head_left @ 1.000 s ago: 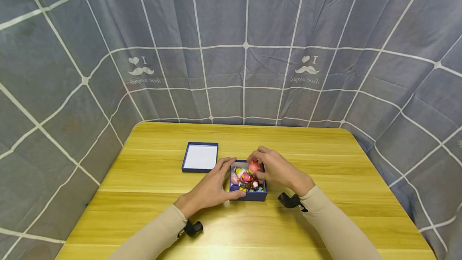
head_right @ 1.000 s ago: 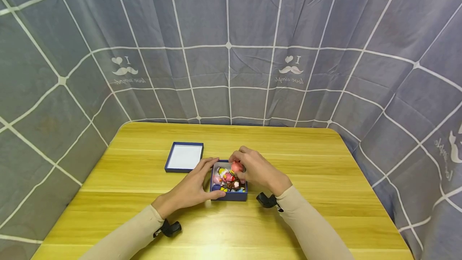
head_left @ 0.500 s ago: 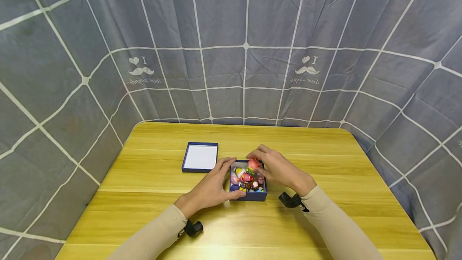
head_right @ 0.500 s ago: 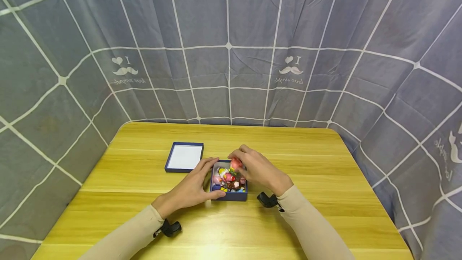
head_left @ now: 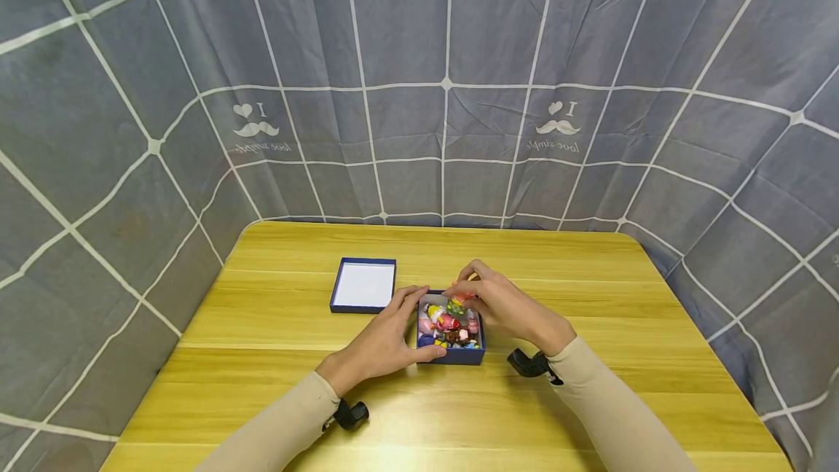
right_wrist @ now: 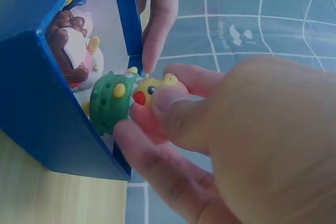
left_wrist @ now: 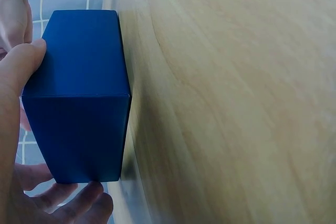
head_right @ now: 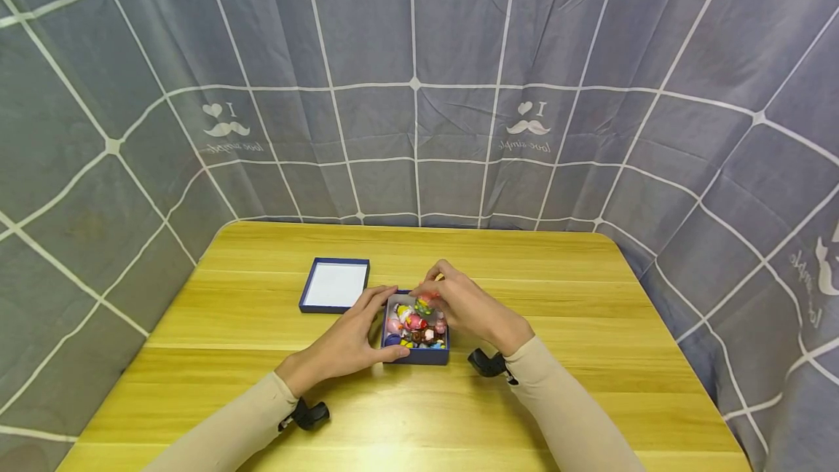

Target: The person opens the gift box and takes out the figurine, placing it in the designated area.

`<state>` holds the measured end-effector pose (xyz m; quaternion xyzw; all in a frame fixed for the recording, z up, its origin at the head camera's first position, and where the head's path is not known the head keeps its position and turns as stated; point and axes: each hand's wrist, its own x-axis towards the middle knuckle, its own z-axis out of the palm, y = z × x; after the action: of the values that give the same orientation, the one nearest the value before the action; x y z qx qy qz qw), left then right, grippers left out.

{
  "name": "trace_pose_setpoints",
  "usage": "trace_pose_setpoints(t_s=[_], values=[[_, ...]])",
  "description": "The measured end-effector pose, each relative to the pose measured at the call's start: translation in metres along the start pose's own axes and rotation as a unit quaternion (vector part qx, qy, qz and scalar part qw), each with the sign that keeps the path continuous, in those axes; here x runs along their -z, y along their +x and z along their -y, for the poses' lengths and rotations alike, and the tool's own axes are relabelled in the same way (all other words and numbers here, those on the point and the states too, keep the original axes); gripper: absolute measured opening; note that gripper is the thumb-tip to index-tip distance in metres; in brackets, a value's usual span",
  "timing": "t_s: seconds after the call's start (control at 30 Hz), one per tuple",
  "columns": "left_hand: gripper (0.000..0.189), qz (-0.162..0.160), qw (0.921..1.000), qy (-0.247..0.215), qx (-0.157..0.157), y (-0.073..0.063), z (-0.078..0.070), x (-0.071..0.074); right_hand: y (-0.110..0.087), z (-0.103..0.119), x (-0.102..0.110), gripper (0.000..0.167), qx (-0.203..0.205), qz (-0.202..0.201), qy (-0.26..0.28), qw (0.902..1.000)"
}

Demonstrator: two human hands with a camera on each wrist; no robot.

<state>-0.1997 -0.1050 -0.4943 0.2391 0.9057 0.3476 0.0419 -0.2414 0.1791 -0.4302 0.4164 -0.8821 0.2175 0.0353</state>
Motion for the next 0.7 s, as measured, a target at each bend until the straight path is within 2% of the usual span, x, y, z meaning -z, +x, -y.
trace_pose_setpoints(t_s=[0.7], values=[[0.118,0.000,1.0000,-0.005,-0.003,-0.0002,-0.0005,-0.0008,-0.0050,0.0016,0.0081,0.033,-0.040,0.001,0.035,0.9986]])
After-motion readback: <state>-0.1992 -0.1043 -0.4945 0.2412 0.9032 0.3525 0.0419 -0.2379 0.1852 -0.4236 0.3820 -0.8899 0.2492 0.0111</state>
